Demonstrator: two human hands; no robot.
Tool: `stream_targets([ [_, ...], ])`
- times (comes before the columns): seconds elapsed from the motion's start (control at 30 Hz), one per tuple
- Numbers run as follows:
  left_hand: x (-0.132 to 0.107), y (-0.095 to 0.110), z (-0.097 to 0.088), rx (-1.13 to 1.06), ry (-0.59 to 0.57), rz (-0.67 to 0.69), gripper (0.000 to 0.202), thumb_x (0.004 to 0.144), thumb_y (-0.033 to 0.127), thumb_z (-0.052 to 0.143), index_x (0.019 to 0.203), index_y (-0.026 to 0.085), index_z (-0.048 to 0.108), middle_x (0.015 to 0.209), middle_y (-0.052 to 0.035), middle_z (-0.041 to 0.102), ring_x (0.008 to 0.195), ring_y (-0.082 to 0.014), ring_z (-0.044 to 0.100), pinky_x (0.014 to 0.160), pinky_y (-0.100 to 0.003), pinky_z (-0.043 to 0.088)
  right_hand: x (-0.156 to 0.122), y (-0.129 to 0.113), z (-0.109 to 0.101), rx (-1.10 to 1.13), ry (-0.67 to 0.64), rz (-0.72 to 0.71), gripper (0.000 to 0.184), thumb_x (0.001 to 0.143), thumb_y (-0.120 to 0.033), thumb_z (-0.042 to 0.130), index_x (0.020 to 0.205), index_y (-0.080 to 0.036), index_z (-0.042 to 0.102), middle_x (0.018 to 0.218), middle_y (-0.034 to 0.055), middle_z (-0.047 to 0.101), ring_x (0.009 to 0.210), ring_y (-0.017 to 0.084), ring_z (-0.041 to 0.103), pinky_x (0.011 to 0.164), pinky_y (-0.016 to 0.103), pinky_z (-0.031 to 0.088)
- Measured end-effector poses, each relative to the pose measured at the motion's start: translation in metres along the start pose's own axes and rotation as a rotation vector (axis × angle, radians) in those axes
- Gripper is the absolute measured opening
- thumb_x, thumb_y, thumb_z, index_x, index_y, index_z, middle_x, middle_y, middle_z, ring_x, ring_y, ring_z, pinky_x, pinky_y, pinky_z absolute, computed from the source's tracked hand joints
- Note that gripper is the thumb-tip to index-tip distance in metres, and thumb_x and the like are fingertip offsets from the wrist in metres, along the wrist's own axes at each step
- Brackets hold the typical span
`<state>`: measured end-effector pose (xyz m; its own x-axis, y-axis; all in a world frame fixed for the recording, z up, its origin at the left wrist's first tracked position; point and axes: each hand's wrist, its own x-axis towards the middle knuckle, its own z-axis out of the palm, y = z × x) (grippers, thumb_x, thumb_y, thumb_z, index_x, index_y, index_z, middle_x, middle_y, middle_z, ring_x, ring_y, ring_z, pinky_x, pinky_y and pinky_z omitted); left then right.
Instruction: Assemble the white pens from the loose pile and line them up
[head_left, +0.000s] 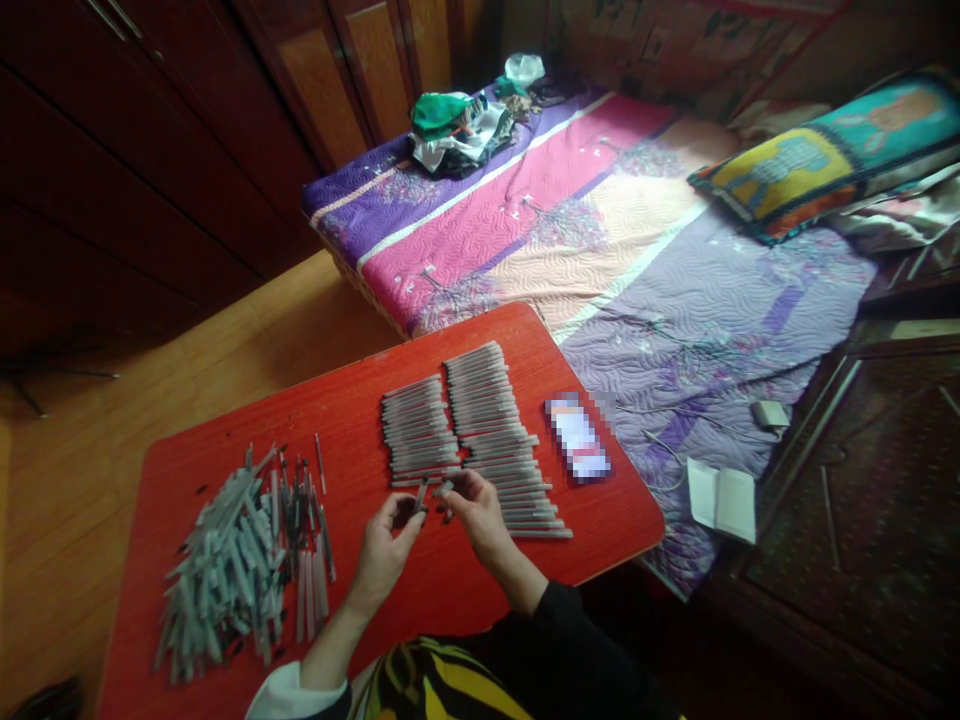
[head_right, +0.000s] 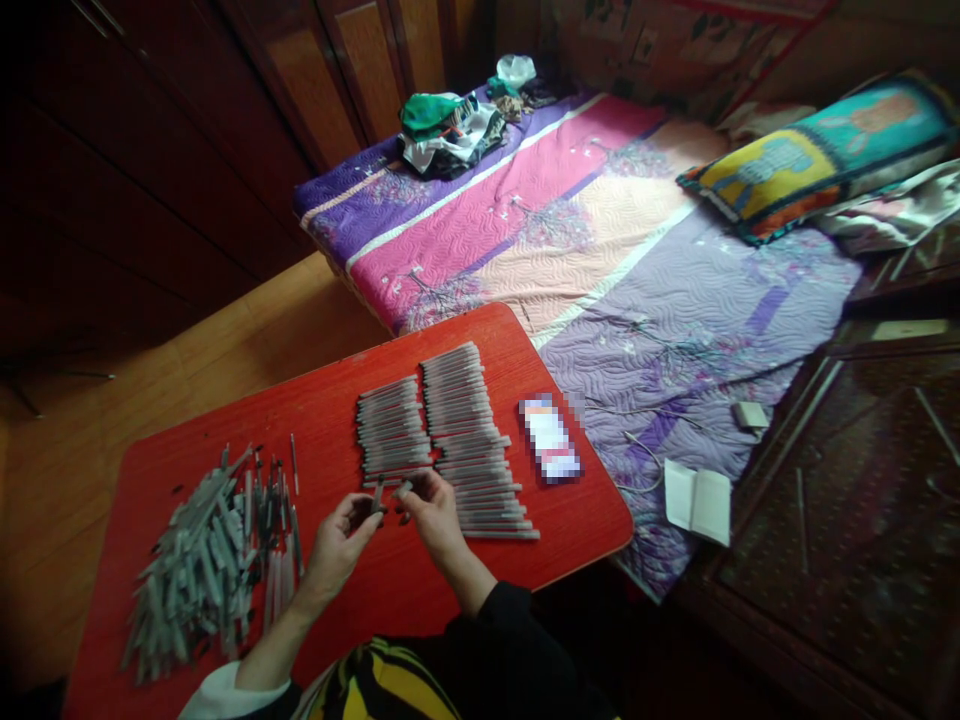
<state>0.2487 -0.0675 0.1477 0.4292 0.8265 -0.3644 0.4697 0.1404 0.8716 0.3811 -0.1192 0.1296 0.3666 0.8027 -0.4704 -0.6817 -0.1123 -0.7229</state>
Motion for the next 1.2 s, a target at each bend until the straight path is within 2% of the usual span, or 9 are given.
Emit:
stream_targets([
  [0.13,0.006,0.0,0.005,0.066,-0.045,0.016,0.018,0.075,0.033,0.057,0.084,0.017,0.056,0.074,-0.0021,0.063,0.071,-0.0163,0.06,0.068,-0.026,0.046,0.007,-0.015,-0.009,0.026,0.066,-0.071,0.025,0.068,-0.03,0.068,0.083,-0.018,0.052,0.07,-0.0001,0.065,0.053,0.011,0.059,0.044,0.02,0.044],
  [0.3,0.01,0.005,0.013,0.135,-0.124,0.062,0.013,0.077,0.028,0.053,0.083,0.019,0.059,0.075,-0.0019,0.065,0.072,-0.0163,0.06,0.069,-0.025,0.045,0.007,-0.028,-0.014,-0.027,-0.001,-0.082,0.025,0.069,-0.031,0.067,0.084,-0.019,0.052,0.072,0.0005,0.065,0.06,0.012,0.061,0.047,0.02,0.045],
  [0.43,0.012,0.008,0.015,0.163,-0.154,0.092,0.012,0.078,0.025,0.051,0.084,0.02,0.059,0.077,-0.0022,0.066,0.073,-0.016,0.061,0.069,-0.025,0.045,0.004,-0.028,-0.017,-0.069,0.009,-0.082,0.024,0.071,-0.032,0.066,0.086,-0.019,0.053,0.073,0.0001,0.065,0.062,0.012,0.061,0.05,0.021,0.046],
  [0.6,0.012,0.008,0.014,0.197,-0.166,0.111,0.013,0.078,0.024,0.051,0.085,0.021,0.062,0.075,-0.0027,0.066,0.07,-0.0166,0.061,0.066,-0.025,0.045,-0.001,-0.032,-0.02,-0.178,0.018,-0.055,0.021,0.072,-0.032,0.063,0.087,-0.019,0.053,0.07,-0.0005,0.064,0.057,0.011,0.059,0.044,0.019,0.043],
  [0.73,0.011,0.005,0.013,0.258,-0.177,0.135,0.02,0.077,0.023,0.05,0.092,0.022,0.063,0.081,-0.0046,0.068,0.076,-0.0188,0.062,0.069,-0.027,0.046,-0.005,-0.04,-0.02,-0.21,-0.007,-0.027,0.021,0.071,-0.033,0.064,0.084,-0.019,0.054,0.069,-0.0003,0.064,0.055,0.012,0.059,0.04,0.019,0.042],
  [0.87,0.008,0.006,0.011,0.275,-0.196,0.141,0.022,0.078,0.022,0.049,0.096,0.022,0.062,0.085,-0.0056,0.068,0.079,-0.0194,0.062,0.072,-0.027,0.045,-0.005,-0.04,-0.021,-0.143,-0.015,-0.013,0.025,0.068,-0.033,0.068,0.083,-0.019,0.055,0.07,0.0004,0.065,0.057,0.013,0.061,0.046,0.021,0.046],
  [1.03,-0.001,0.019,0.005,0.255,-0.21,0.185,0.021,0.081,0.022,0.048,0.096,0.022,0.062,0.086,-0.0049,0.067,0.079,-0.0185,0.062,0.071,-0.026,0.044,-0.009,-0.034,-0.021,-0.003,-0.013,0.045,0.029,0.066,-0.032,0.072,0.084,-0.018,0.054,0.071,0.0022,0.068,0.055,0.013,0.062,0.047,0.023,0.047],
  [1.2,-0.012,0.023,-0.008,0.281,-0.206,0.241,0.022,0.084,0.024,0.045,0.099,0.021,0.061,0.091,-0.0062,0.066,0.084,-0.0187,0.061,0.076,-0.027,0.044,-0.02,-0.032,-0.012,0.042,-0.032,0.074,0.031,0.066,-0.032,0.072,0.085,-0.018,0.052,0.073,0.0038,0.069,0.057,0.015,0.064,0.047,0.024,0.047],
])
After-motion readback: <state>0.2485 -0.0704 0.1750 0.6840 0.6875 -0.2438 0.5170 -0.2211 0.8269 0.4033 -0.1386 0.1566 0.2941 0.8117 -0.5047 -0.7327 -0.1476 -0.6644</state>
